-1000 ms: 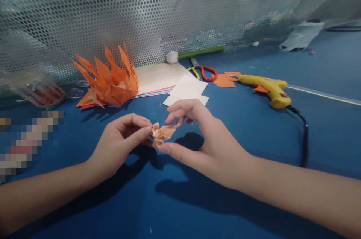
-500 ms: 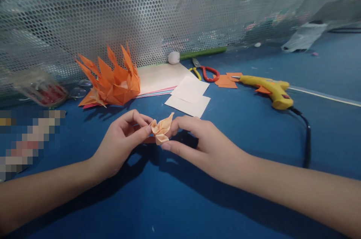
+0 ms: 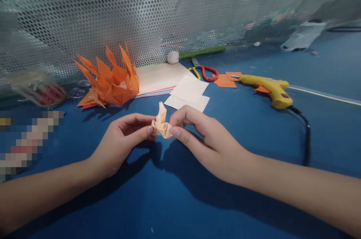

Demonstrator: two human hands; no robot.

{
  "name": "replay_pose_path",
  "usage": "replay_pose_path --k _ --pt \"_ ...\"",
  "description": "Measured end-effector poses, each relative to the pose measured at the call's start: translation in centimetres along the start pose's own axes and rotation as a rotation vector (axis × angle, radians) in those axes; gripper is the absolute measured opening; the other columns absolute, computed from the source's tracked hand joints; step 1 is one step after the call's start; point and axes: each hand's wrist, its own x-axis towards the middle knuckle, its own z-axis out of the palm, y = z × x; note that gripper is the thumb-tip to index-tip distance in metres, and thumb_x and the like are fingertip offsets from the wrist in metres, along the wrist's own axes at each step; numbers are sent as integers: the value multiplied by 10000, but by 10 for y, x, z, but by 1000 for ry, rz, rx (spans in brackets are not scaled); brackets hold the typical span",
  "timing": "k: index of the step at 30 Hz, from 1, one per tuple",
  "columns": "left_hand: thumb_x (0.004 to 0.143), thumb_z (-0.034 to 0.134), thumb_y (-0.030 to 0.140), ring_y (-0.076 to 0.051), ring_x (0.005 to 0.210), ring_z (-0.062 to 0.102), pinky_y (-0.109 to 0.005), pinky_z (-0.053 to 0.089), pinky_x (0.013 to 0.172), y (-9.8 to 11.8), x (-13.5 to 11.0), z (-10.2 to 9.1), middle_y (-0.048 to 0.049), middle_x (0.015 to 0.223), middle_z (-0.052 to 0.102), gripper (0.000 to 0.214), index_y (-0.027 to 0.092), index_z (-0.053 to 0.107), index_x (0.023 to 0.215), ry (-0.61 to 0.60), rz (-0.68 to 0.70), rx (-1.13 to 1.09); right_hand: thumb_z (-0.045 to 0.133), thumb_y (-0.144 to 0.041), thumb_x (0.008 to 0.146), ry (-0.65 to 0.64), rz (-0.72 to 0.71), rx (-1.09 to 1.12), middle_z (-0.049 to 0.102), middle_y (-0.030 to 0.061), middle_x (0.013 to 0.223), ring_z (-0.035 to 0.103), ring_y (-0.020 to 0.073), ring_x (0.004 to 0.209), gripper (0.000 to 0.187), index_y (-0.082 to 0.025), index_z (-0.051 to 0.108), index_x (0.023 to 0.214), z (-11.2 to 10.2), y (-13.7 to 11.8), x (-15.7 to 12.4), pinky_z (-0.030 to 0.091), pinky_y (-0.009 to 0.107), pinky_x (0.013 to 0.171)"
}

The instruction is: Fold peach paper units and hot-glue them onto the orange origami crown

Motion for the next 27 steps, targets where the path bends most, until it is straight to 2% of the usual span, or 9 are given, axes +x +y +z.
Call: replay_pose_path --k 6,10,14,20,23,27 --pt "717 862 241 -182 762 757 -317 628 811 1 0 -1 -35 814 802 145 191 799 837 -17 6 17 563 -294 1003 -49 -50 -1 704 1 777 675 123 689 118 -241 623 917 1 -2 0 550 203 627" --pt "671 857 146 -149 693 737 -283 622 790 3 -1 -1 5 714 768 118 186 760 726 -23 -6 -43 573 -335 996 -56 8 49 689 -3 706 661 127 623 154 -239 624 887 2 -6 1 537 214 578" --pt "628 826 61 -91 613 695 -197 598 716 5 -1 1 38 639 741 144 178 744 652 -50 -45 -121 616 -361 968 -41 71 113 675 -10 660 652 127 590 162 -234 639 870 4 -9 2 527 213 556" --pt "692 857 174 -95 630 708 -184 586 669 5 1 1 9 699 783 98 174 802 772 -10 -104 -139 666 -340 934 22 112 145 681 -13 665 655 121 589 114 -237 689 892 2 -7 1 528 199 552" --pt "697 855 209 -102 637 710 -190 587 678 5 1 1 -6 688 781 89 158 785 719 8 -131 -120 668 -321 925 33 85 123 672 -19 665 641 109 575 96 -244 703 879 1 -8 1 515 186 532" --pt "657 806 175 -82 575 668 -171 545 617 8 0 3 21 612 738 114 163 700 618 3 -126 -93 659 -312 929 37 79 120 682 -11 684 636 109 573 99 -244 703 872 1 -10 3 509 185 518"
